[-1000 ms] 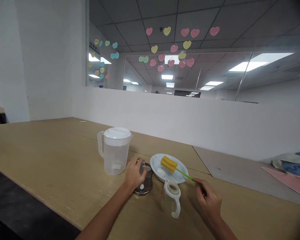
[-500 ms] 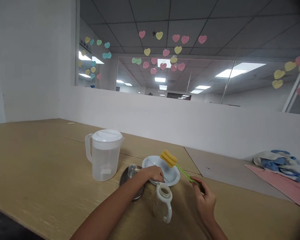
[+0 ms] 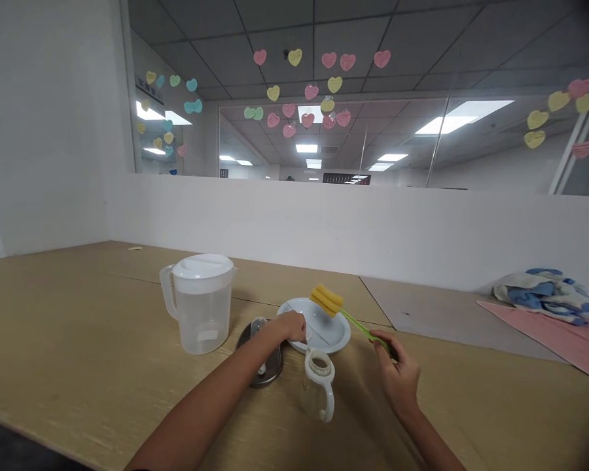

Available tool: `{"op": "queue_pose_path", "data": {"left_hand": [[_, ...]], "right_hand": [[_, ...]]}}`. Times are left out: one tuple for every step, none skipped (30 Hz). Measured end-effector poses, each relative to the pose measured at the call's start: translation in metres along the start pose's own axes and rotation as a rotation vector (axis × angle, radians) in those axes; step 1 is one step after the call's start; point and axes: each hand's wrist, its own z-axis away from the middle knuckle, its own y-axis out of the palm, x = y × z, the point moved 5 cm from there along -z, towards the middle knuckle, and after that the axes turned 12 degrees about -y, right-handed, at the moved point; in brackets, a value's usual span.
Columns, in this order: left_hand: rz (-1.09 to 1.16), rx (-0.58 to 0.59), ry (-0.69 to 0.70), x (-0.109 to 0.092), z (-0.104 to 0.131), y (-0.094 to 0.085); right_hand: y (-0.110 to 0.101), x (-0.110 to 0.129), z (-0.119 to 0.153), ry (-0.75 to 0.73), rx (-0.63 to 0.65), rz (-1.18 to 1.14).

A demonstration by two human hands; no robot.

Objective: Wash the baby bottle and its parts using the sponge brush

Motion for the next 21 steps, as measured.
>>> {"op": "queue_pose_path", "data": {"left_hand": [[0.007, -0.001, 0.006, -0.002, 0.0, 0.0], [0.015, -0.008, 0.015, -0.005, 0.0, -0.001], [0.026, -0.023, 0.025, -0.009, 0.001, -0.002], [0.041, -0.05, 0.038, -0.012, 0.004, -0.005], [0.06, -0.086, 0.053, -0.016, 0.009, -0.01], [0.082, -0.133, 0.071, -0.019, 0.015, -0.015], [0.107, -0.186, 0.092, -0.021, 0.024, -0.021], [0.134, -0.24, 0.113, -0.022, 0.034, -0.026], [0.16, -0.295, 0.136, -0.022, 0.045, -0.03], [0.187, -0.341, 0.153, -0.021, 0.057, -0.033], [0.213, -0.383, 0.159, -0.018, 0.067, -0.035], [0.236, -0.412, 0.161, -0.014, 0.077, -0.034], [0.276, -0.447, 0.167, -0.01, 0.085, -0.032], [0.404, -0.503, 0.198, -0.006, 0.092, -0.031], [0.492, -0.539, 0.223, -0.001, 0.096, -0.028], [0.554, -0.565, 0.24, 0.002, 0.099, -0.024], [0.603, -0.593, 0.249, 0.006, 0.1, -0.021], [0.63, -0.617, 0.247, 0.009, 0.101, -0.018], [0.646, -0.639, 0.24, 0.011, 0.101, -0.015], [0.654, -0.659, 0.23, 0.014, 0.102, -0.013], [0.656, -0.676, 0.223, 0.016, 0.103, -0.013]], "right_hand": [[0.0, -0.001, 0.0, 0.009, 0.003, -0.005], [0.0, -0.001, 0.0, 0.019, 0.004, -0.011], [0.0, -0.002, 0.0, 0.031, 0.001, -0.018], [0.0, -0.004, 0.0, 0.042, -0.004, -0.026], [0.0, -0.005, 0.0, 0.052, -0.012, -0.033], [0.0, -0.006, 0.0, 0.06, -0.019, -0.038], [0.001, -0.007, 0.0, 0.065, -0.027, -0.039], [0.001, -0.008, 0.0, 0.067, -0.029, -0.038], [0.002, -0.008, 0.001, 0.063, -0.021, -0.035], [0.004, -0.008, 0.003, 0.053, -0.005, -0.031], [0.006, -0.008, 0.004, 0.033, 0.02, -0.027], [0.008, -0.007, 0.006, 0.006, 0.052, -0.019], [0.011, -0.005, 0.008, -0.027, 0.088, -0.004], [0.014, -0.003, 0.011, -0.066, 0.12, 0.02], [0.016, 0.0, 0.013, -0.105, 0.145, 0.052], [0.018, 0.003, 0.015, -0.144, 0.163, 0.085], [0.02, 0.006, 0.017, -0.181, 0.169, 0.111], [0.021, 0.009, 0.018, -0.214, 0.163, 0.125], [0.021, 0.012, 0.02, -0.243, 0.151, 0.127], [0.021, 0.015, 0.02, -0.266, 0.14, 0.118], [0.021, 0.017, 0.021, -0.286, 0.135, 0.104]]}}
